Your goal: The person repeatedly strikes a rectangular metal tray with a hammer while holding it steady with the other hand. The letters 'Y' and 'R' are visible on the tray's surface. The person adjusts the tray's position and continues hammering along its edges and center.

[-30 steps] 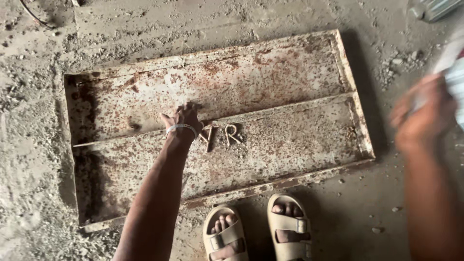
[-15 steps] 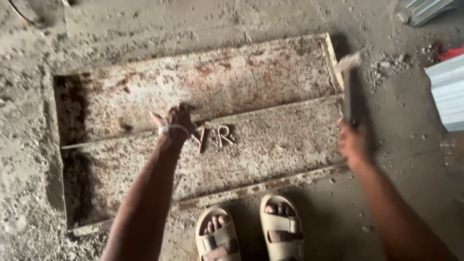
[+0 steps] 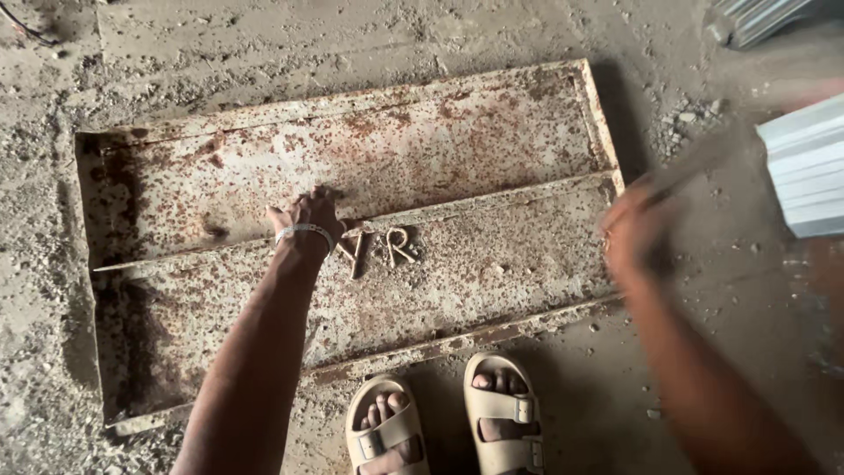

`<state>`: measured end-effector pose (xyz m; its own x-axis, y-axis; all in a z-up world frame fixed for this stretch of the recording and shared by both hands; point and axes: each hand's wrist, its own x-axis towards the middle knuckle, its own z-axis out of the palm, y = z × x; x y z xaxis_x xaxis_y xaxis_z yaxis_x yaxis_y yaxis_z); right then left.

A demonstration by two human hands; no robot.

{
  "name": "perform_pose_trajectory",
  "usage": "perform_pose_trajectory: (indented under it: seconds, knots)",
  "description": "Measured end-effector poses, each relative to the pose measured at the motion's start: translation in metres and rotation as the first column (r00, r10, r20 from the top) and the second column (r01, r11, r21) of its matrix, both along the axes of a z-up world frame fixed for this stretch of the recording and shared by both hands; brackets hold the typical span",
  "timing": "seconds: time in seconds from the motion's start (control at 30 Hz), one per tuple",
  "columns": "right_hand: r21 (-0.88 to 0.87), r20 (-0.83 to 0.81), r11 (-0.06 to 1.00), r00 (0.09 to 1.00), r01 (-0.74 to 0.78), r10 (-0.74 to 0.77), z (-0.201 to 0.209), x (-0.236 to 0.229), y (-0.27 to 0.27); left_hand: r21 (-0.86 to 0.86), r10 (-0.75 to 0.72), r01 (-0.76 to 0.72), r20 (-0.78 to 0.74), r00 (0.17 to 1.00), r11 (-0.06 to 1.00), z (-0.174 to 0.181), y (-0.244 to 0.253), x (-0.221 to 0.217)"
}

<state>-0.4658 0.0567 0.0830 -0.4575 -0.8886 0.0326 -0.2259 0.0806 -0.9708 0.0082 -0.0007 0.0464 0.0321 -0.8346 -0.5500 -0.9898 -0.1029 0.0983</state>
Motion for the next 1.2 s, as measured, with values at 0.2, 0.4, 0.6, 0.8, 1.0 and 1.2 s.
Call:
perform_pose_trajectory:
  seconds: [0.2, 0.4, 0.6, 0.8, 1.0, 1.2]
  knots:
    - [0.471, -0.170, 0.875, 0.961, -0.117, 0.219, -0.041, 0.008, 0.029, -0.024, -0.022, 0.023, 0.020, 1.000, 0.999, -0.010, 0.001, 0.003]
    - [-0.086, 0.083, 0.979, 0.978, -0.185, 0.192, 0.085, -0.006, -0.010, -0.078, -0.040, 0.039, -0.015, 0.999, 0.996, -0.016, 0.004, 0.006]
    - [-0.483, 0.149, 0.863, 0.957, -0.148, 0.247, 0.119, -0.003, -0.060, -0.063, -0.077, 0.078, 0.019, 0.997, 0.995, -0.018, 0.003, 0.013]
    - [0.640, -0.602, 0.767, 0.591, -0.045, 0.536, -0.023, 0.073, 0.028, -0.114, -0.088, 0.090, 0.021, 0.996, 0.989, -0.015, 0.008, 0.013]
    - [0.670, 0.147, 0.701, 0.969, -0.247, 0.200, -0.016, 0.062, 0.063, -0.076, -0.055, 0.053, -0.021, 0.998, 0.996, -0.005, 0.009, 0.007]
    - [-0.305, 0.190, 0.841, 0.836, -0.447, 0.514, 0.111, 0.064, -0.006, -0.063, -0.047, 0.046, -0.022, 0.999, 0.997, -0.009, 0.013, 0.011]
